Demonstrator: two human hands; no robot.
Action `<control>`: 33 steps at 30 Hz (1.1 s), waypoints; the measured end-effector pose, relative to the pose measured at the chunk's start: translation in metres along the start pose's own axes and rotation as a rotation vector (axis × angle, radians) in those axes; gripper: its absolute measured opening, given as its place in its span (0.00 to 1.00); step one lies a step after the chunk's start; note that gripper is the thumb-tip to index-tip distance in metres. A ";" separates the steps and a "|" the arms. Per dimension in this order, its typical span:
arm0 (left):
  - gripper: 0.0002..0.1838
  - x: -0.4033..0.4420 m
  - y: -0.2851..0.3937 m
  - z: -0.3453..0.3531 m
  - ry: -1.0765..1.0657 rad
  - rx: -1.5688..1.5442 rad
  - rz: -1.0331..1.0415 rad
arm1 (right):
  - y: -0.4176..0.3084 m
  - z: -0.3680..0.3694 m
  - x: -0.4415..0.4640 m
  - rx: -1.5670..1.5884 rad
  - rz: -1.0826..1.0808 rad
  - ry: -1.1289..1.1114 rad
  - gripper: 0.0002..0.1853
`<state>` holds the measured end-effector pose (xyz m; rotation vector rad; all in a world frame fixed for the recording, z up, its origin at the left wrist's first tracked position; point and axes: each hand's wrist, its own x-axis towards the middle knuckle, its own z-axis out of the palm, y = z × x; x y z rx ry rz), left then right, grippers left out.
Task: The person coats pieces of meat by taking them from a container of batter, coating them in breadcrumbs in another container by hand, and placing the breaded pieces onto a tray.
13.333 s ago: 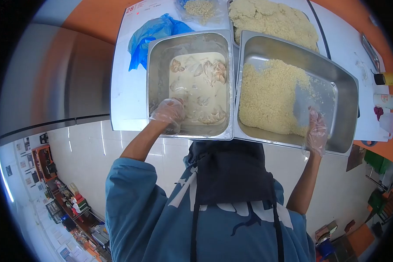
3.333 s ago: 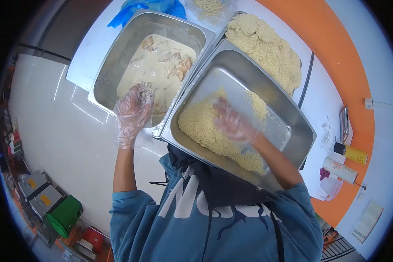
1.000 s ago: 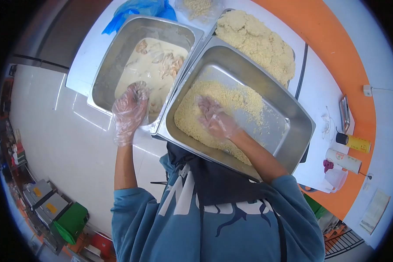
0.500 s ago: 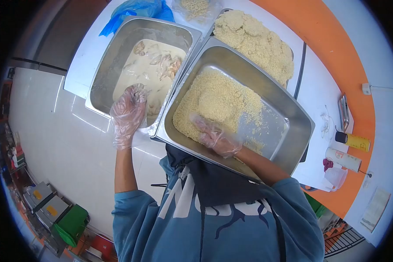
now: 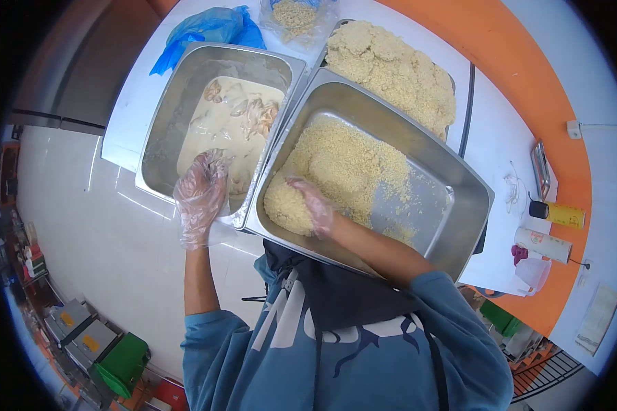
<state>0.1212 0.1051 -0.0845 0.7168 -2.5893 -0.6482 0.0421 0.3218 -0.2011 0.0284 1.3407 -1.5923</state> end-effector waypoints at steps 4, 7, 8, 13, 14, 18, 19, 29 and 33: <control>0.13 0.000 -0.005 0.002 0.027 0.022 0.011 | -0.030 -0.035 0.012 -0.088 0.054 0.095 0.30; 0.13 0.001 -0.002 0.000 0.003 -0.027 0.023 | -0.077 -0.049 -0.003 -1.061 -0.350 0.139 0.35; 0.13 0.001 -0.002 0.001 0.004 -0.025 0.021 | -0.076 -0.056 -0.001 -1.440 -0.477 0.130 0.36; 0.14 -0.001 -0.008 0.004 0.038 -0.008 0.045 | -0.059 -0.067 0.000 -1.733 -0.591 0.276 0.38; 0.14 -0.003 -0.010 0.005 0.039 0.022 0.041 | -0.058 -0.068 0.002 -1.746 -0.515 0.374 0.38; 0.15 0.000 -0.012 0.005 0.017 0.023 -0.002 | -0.069 -0.045 -0.012 -1.769 -0.505 0.019 0.39; 0.16 0.000 -0.011 0.006 0.000 -0.007 -0.029 | -0.067 -0.050 -0.010 -1.763 -0.534 0.034 0.39; 0.16 0.004 -0.007 0.002 -0.078 0.103 -0.059 | -0.063 -0.062 -0.001 -1.767 -0.503 0.127 0.39; 0.17 -0.005 -0.007 0.002 -0.085 0.055 -0.076 | -0.061 -0.061 -0.010 -1.811 -0.584 0.189 0.38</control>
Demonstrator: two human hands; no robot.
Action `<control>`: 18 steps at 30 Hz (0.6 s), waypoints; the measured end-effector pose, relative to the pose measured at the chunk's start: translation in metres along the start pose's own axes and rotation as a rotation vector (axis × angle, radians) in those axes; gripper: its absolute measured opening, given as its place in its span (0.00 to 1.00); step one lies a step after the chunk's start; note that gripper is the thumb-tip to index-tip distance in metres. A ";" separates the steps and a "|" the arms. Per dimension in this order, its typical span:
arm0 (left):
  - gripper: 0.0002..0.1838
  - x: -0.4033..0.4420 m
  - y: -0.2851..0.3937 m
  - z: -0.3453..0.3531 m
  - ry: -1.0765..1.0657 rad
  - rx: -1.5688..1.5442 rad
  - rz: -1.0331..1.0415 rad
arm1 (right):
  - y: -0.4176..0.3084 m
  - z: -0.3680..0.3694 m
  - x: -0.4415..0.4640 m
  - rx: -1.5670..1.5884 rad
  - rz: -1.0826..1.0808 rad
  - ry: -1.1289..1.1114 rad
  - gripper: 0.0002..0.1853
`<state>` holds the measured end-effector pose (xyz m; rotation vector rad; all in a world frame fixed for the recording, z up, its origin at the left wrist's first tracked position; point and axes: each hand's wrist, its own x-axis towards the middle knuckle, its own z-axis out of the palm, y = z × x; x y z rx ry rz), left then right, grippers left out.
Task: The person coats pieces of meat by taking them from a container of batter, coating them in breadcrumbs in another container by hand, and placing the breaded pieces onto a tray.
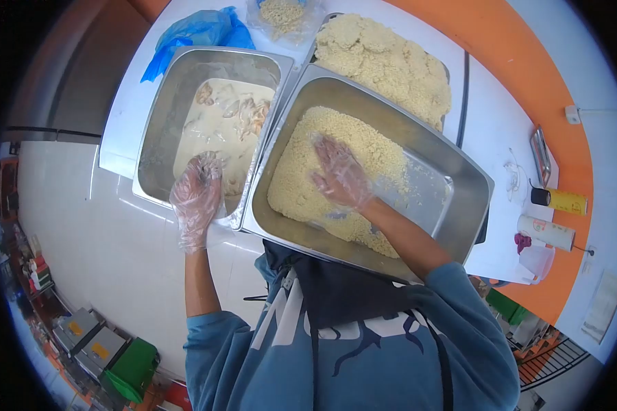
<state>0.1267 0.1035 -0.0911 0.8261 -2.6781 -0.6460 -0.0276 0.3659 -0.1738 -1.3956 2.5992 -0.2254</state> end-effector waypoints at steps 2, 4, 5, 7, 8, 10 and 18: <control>0.16 0.008 0.003 0.001 0.072 -0.014 0.065 | 0.005 0.007 0.006 -0.047 0.002 0.105 0.36; 0.14 0.005 0.002 -0.001 0.092 0.044 0.051 | 0.006 0.006 0.016 0.133 -0.100 0.083 0.34; 0.14 0.005 0.002 -0.002 0.101 0.037 0.040 | 0.017 -0.002 0.032 0.329 -0.183 0.015 0.33; 0.14 0.004 0.006 -0.003 0.101 0.017 0.033 | 0.036 0.001 0.060 0.440 -0.297 -0.200 0.33; 0.13 0.004 0.006 -0.004 0.105 -0.020 0.058 | 0.050 0.009 0.077 0.340 -0.338 -0.337 0.34; 0.13 0.003 0.004 -0.001 0.137 -0.064 0.071 | 0.045 -0.011 0.089 0.133 -0.383 -0.562 0.35; 0.14 0.003 -0.009 0.006 0.210 -0.057 0.082 | 0.014 -0.070 0.084 -0.372 -0.359 -0.904 0.34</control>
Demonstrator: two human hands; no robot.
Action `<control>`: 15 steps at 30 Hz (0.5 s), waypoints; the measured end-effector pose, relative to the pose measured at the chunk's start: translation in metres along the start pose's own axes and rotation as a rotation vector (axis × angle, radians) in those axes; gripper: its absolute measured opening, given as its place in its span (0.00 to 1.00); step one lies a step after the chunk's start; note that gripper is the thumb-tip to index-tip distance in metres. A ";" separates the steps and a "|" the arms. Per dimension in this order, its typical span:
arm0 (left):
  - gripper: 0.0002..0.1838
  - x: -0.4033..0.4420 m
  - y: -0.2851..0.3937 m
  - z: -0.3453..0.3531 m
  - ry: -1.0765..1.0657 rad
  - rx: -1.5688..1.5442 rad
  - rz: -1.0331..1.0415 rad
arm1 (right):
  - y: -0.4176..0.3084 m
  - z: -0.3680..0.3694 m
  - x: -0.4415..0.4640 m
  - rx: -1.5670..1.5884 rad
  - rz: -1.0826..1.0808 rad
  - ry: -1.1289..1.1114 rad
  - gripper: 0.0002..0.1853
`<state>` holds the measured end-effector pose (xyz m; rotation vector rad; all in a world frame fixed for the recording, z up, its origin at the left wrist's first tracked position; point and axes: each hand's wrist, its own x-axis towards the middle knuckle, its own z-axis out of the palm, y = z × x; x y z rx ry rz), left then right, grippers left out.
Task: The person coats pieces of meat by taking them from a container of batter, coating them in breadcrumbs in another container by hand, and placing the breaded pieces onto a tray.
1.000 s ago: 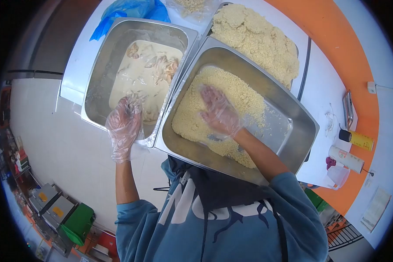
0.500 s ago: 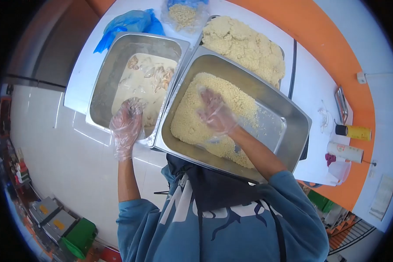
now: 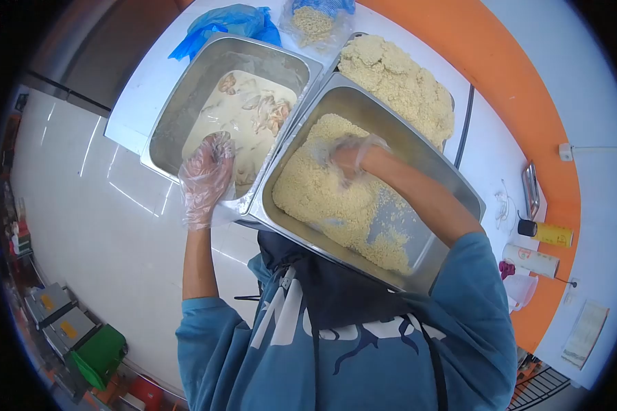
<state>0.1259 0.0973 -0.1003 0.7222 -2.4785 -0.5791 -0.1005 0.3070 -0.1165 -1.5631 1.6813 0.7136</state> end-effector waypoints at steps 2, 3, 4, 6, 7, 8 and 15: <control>0.14 0.000 -0.001 0.000 -0.001 0.014 -0.001 | 0.003 0.023 0.001 0.077 -0.022 0.063 0.31; 0.14 0.000 -0.002 0.001 0.006 0.006 0.006 | 0.002 0.030 -0.003 0.120 -0.032 0.094 0.29; 0.14 -0.001 -0.003 0.001 0.011 -0.004 0.014 | 0.001 0.038 -0.009 0.146 -0.010 0.095 0.28; 0.14 0.000 -0.004 0.002 0.004 -0.012 0.022 | -0.003 0.048 -0.020 0.198 0.035 0.101 0.27; 0.14 0.000 -0.004 0.001 -0.007 -0.009 0.019 | -0.005 0.050 -0.025 0.173 0.067 0.037 0.25; 0.14 0.000 -0.004 0.001 -0.019 -0.006 0.014 | -0.007 0.051 -0.029 0.147 0.098 -0.028 0.23; 0.13 0.001 -0.001 0.000 -0.008 0.002 0.017 | 0.000 0.091 -0.069 0.077 0.096 0.312 0.15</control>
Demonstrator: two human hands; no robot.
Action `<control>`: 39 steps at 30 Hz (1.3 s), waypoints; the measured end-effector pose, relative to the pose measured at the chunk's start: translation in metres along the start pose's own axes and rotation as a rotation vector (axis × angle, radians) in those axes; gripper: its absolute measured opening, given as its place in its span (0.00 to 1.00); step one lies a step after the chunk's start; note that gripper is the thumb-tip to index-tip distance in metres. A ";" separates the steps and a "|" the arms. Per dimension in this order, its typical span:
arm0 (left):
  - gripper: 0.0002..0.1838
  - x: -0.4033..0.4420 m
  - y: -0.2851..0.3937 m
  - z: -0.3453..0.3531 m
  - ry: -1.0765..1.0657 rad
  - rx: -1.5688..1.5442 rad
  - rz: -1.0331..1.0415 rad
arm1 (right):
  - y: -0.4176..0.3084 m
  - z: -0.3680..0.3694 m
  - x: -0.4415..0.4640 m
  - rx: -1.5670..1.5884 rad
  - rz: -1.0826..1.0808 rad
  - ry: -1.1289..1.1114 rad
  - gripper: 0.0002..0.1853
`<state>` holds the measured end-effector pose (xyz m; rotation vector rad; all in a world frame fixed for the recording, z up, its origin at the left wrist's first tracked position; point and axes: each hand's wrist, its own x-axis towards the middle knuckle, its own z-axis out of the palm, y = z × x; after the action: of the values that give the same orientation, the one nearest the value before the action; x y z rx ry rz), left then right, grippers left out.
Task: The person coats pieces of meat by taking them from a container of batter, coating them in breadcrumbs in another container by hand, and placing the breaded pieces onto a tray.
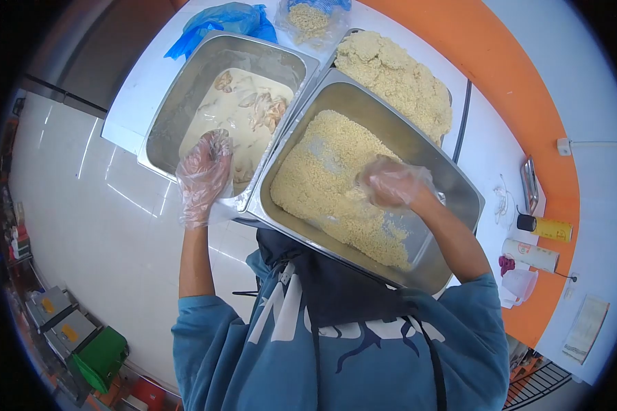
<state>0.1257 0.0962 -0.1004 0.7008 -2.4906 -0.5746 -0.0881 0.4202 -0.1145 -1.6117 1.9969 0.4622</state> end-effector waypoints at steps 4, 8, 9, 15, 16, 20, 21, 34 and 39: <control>0.12 0.000 0.003 -0.001 -0.005 0.013 -0.003 | -0.010 -0.051 -0.038 0.090 0.006 0.316 0.16; 0.12 0.000 -0.002 0.001 -0.024 0.052 0.004 | -0.015 -0.095 -0.050 -0.018 -0.018 0.672 0.11; 0.12 0.000 -0.001 0.001 -0.027 0.043 0.007 | -0.008 -0.094 -0.048 -0.032 -0.019 0.777 0.10; 0.13 -0.001 0.003 -0.002 -0.021 0.020 -0.003 | -0.016 -0.017 -0.030 0.269 0.094 0.640 0.17; 0.13 -0.002 0.003 -0.003 -0.016 0.000 -0.004 | -0.035 -0.006 -0.038 0.257 0.126 0.600 0.19; 0.13 0.000 0.007 -0.005 -0.079 0.035 -0.057 | -0.084 0.062 -0.061 0.564 0.273 0.579 0.29; 0.13 -0.001 0.006 -0.003 -0.073 0.040 -0.041 | -0.094 0.093 -0.066 0.560 0.305 0.563 0.31; 0.13 0.001 0.012 -0.003 -0.062 -0.024 -0.058 | -0.108 0.067 0.075 0.695 -0.045 0.852 0.42; 0.12 0.000 0.007 0.001 -0.035 -0.021 0.015 | -0.124 0.079 0.125 0.496 0.142 0.888 0.37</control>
<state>0.1230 0.1017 -0.0979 0.6683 -2.5158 -0.6118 0.0283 0.3375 -0.2441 -1.4632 2.5543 -0.7989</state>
